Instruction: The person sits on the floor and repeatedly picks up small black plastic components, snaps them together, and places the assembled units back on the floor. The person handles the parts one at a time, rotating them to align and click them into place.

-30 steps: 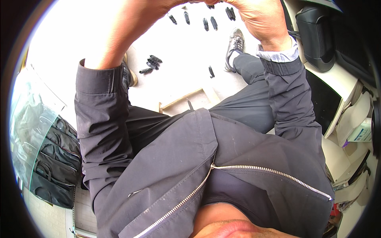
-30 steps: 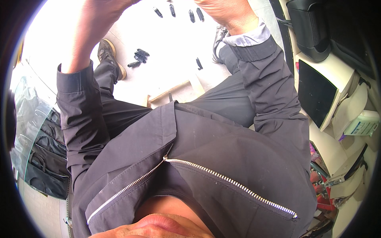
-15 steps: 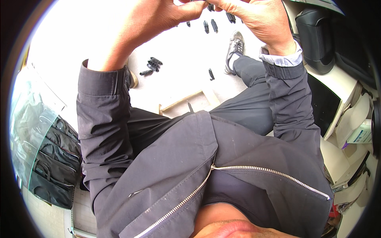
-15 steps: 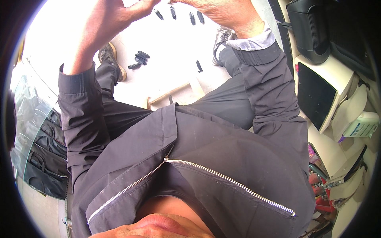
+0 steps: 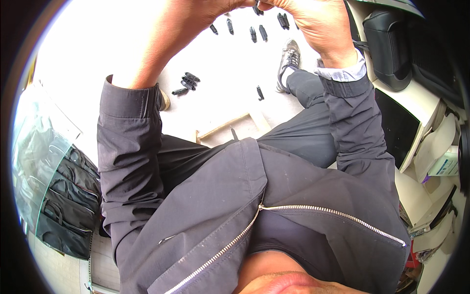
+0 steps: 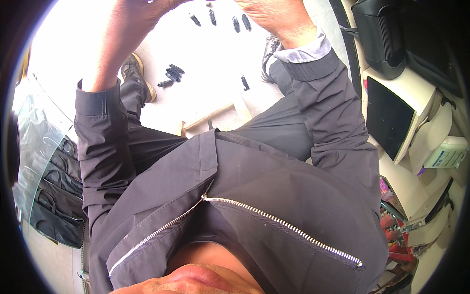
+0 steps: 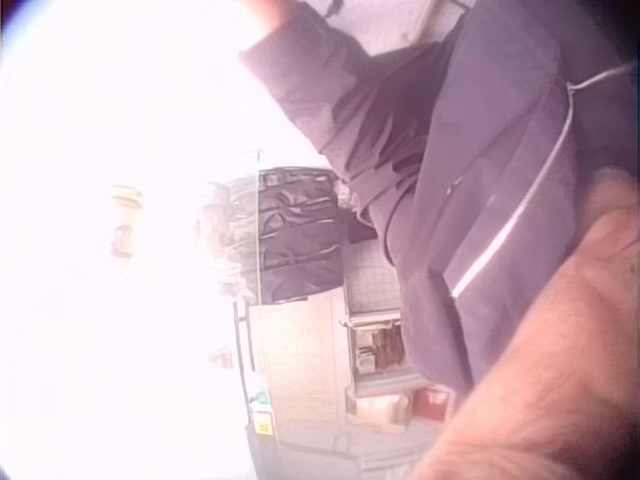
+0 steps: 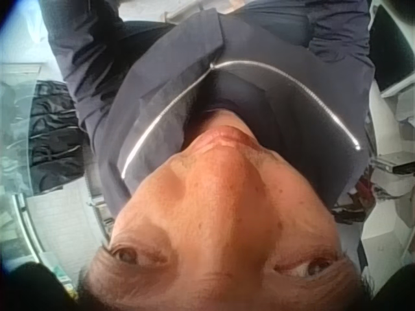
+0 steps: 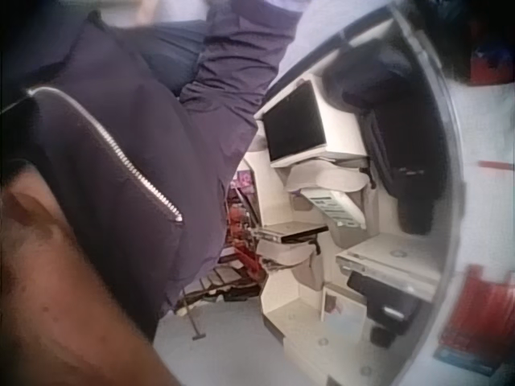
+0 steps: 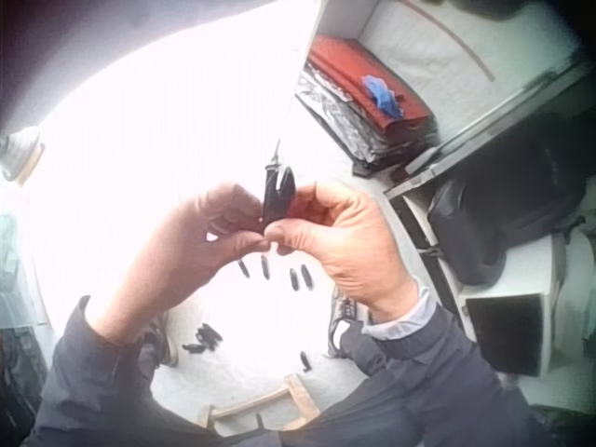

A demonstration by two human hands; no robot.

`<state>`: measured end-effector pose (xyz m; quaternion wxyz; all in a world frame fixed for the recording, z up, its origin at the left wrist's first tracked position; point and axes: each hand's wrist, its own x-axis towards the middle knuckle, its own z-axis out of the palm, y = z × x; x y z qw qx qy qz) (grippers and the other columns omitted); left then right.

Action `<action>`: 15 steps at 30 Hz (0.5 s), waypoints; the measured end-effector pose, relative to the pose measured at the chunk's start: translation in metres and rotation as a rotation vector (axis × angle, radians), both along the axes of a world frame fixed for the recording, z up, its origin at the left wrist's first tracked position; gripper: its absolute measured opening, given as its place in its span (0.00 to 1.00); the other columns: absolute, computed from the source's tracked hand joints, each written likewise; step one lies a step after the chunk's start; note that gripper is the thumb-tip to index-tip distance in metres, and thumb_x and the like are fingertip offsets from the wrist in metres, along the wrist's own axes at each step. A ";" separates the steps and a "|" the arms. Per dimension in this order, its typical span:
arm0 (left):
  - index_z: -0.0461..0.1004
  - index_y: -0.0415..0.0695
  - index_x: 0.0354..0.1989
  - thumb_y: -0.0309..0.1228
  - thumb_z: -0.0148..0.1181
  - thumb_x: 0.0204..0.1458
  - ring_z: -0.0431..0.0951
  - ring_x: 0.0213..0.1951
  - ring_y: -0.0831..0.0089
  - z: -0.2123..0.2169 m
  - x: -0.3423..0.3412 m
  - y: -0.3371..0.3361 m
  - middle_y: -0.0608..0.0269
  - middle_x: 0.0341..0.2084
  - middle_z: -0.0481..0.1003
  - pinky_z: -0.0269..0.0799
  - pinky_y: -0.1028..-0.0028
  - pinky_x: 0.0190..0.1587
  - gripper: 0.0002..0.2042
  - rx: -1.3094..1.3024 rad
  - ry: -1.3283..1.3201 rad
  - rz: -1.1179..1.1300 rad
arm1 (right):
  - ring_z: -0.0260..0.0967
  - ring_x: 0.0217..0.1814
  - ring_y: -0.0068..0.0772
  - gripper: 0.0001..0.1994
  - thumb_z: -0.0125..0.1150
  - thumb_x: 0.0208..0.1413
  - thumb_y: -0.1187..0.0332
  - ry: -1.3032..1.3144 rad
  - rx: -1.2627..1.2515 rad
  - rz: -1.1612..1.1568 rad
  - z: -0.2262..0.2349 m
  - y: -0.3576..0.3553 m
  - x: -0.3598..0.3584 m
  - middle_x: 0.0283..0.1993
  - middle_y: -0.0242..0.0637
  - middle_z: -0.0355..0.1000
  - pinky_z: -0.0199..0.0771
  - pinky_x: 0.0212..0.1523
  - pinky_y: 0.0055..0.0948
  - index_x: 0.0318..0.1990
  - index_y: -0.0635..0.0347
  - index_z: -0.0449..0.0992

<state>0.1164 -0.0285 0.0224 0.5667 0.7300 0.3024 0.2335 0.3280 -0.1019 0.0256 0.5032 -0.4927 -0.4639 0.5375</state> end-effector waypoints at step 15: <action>0.78 0.38 0.49 0.26 0.71 0.61 0.84 0.41 0.72 0.016 -0.008 -0.001 0.63 0.37 0.82 0.79 0.70 0.47 0.11 0.072 0.038 -0.015 | 0.78 0.41 0.19 0.13 0.71 0.62 0.81 -0.042 0.011 0.050 0.008 0.000 0.003 0.44 0.31 0.83 0.79 0.44 0.21 0.54 0.66 0.82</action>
